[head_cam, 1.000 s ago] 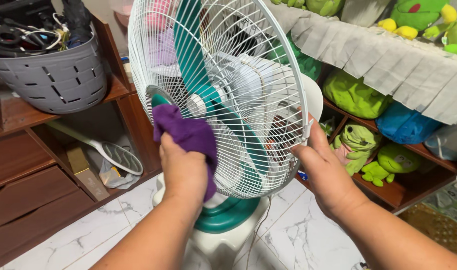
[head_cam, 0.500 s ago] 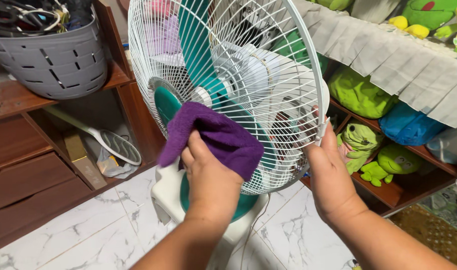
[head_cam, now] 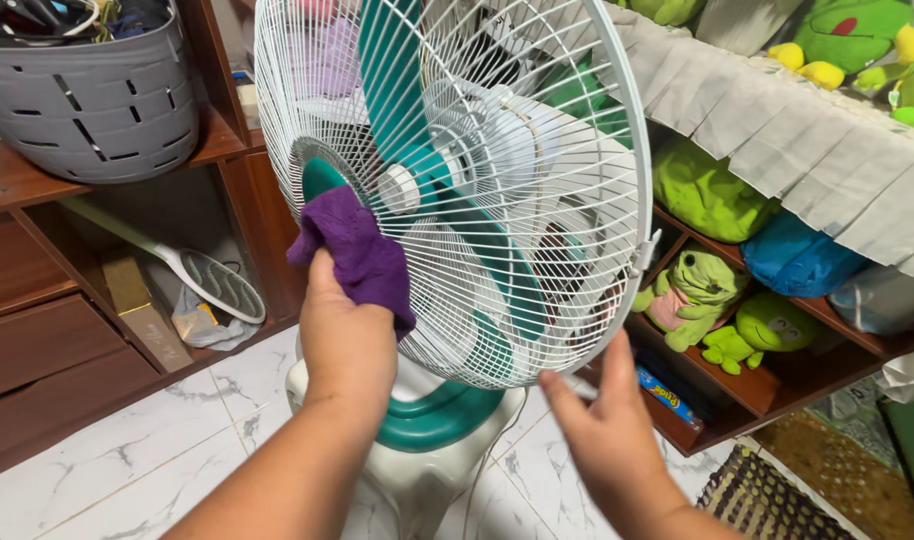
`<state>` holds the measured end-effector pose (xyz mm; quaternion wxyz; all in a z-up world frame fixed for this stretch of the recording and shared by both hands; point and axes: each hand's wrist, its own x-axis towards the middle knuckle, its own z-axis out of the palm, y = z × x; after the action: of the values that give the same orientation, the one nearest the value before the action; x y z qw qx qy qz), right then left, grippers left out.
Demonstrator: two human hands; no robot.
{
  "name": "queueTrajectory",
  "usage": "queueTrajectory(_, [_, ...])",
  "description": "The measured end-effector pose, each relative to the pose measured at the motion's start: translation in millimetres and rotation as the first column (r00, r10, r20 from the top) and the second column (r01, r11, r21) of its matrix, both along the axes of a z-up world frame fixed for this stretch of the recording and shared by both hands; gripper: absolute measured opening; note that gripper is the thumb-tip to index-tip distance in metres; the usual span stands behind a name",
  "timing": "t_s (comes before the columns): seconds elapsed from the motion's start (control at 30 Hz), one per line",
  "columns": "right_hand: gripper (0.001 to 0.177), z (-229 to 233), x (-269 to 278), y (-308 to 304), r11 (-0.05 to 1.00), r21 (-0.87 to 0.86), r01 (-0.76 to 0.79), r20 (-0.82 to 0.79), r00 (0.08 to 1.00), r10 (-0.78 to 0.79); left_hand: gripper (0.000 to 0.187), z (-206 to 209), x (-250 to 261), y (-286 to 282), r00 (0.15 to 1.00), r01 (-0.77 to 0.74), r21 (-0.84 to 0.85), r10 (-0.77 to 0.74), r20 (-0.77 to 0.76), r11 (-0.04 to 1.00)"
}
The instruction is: The person reassembles a standing electric fan by securing the blade hub, attaching the front wire cage, and wiping the exterior with a purple cloth. The person uses both hands to align and fasten the components, then cleans the fan's surface.
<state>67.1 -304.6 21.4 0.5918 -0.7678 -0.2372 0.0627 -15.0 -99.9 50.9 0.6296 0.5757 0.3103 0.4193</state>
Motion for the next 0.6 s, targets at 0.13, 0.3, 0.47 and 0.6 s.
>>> queueTrajectory(0.13, [0.069,-10,2,8,0.960,-0.280,0.012,-0.305,0.947,-0.101,0.074,-15,-1,-19,0.992,-0.035,0.432,0.085,-0.097,0.901])
queueTrajectory(0.3, [0.045,11,3,9,0.678,-0.580,-0.451,-0.607,0.795,0.009,0.095,-27,10,-24,0.909,0.056,0.527,0.175,-0.377,0.848])
queueTrajectory(0.47, [0.041,58,-3,30,0.818,-0.369,-0.441,-0.302,0.889,0.344,0.066,-22,15,-15,0.947,0.037,0.486,0.124,-0.297,0.873])
queueTrajectory(0.6, [0.043,86,-2,42,0.894,-0.112,-0.434,-0.233,0.886,0.401,0.060,-17,13,-14,0.982,0.034,0.404,0.044,-0.182,0.914])
